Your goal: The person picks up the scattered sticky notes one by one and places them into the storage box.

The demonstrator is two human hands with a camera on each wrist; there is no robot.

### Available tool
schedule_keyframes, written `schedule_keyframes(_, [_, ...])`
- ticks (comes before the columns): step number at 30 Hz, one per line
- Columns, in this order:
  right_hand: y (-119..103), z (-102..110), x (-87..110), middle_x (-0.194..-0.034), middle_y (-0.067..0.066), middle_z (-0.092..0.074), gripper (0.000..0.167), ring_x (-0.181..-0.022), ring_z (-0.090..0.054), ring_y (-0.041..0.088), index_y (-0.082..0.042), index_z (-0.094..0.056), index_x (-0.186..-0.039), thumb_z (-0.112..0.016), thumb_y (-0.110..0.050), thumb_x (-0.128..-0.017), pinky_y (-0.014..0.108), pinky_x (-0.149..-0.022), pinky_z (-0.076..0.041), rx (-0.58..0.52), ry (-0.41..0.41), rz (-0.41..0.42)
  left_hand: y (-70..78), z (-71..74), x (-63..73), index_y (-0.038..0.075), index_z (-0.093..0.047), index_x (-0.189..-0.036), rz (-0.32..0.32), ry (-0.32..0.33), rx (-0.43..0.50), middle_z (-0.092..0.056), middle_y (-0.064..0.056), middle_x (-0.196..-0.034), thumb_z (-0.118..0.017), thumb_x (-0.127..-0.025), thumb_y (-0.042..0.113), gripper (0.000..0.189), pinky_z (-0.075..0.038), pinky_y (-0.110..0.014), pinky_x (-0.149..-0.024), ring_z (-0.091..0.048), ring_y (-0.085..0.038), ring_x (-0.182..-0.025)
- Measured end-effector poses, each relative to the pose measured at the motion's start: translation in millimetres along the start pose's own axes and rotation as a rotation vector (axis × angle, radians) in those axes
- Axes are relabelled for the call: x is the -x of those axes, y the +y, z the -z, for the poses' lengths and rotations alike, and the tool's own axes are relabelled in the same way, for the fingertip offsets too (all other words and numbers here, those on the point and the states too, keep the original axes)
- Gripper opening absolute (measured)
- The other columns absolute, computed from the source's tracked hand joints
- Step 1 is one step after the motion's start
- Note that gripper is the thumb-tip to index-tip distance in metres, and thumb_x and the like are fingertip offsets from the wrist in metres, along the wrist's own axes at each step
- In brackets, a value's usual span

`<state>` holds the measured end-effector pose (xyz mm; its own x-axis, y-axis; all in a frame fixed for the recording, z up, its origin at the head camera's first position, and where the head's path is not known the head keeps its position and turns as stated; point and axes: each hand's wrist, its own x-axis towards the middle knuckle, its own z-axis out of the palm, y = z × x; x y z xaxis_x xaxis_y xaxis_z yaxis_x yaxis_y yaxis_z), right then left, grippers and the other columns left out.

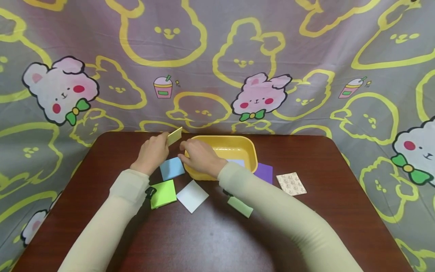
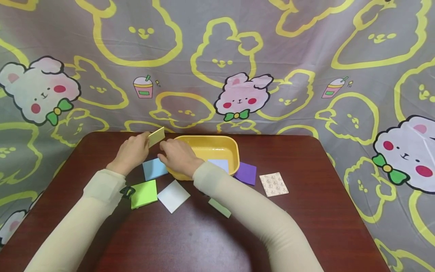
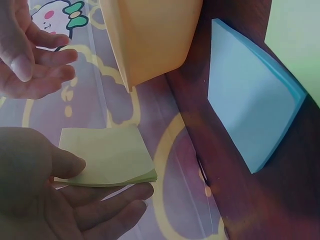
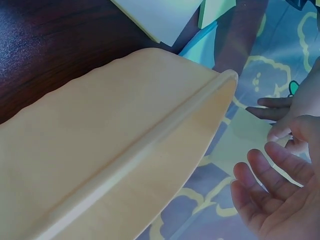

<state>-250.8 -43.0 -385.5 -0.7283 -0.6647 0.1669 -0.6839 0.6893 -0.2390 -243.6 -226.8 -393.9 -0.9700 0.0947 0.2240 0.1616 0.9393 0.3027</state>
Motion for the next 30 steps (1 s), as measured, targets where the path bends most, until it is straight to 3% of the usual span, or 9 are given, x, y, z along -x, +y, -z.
schedule_keyframes(16, [-1,5,5.3,-0.104,0.006,-0.075,0.028,-0.091,-0.070,0.019,-0.007,-0.070,-0.112,-0.062,-0.031,-0.100,0.034,-0.080,-0.057,0.013,0.024,0.054,8.3,7.8,2.0,-0.001,-0.059,-0.105,-0.023,0.023,-0.041,-0.067,-0.024,-0.080,-0.045,-0.103,0.009,0.018,-0.048,-0.057,-0.057,-0.066,-0.044,-0.068])
schedule_keyframes(30, [-1,11,4.4,-0.105,0.005,-0.073,0.029,-0.094,-0.069,0.019,-0.007,-0.070,-0.113,-0.062,-0.032,-0.100,0.033,-0.086,-0.056,0.020,0.026,0.041,14.7,13.6,1.4,0.000,-0.058,-0.102,-0.042,0.013,-0.039,-0.062,-0.018,-0.073,-0.046,-0.103,0.009,0.015,-0.044,-0.046,-0.050,-0.060,-0.034,-0.057])
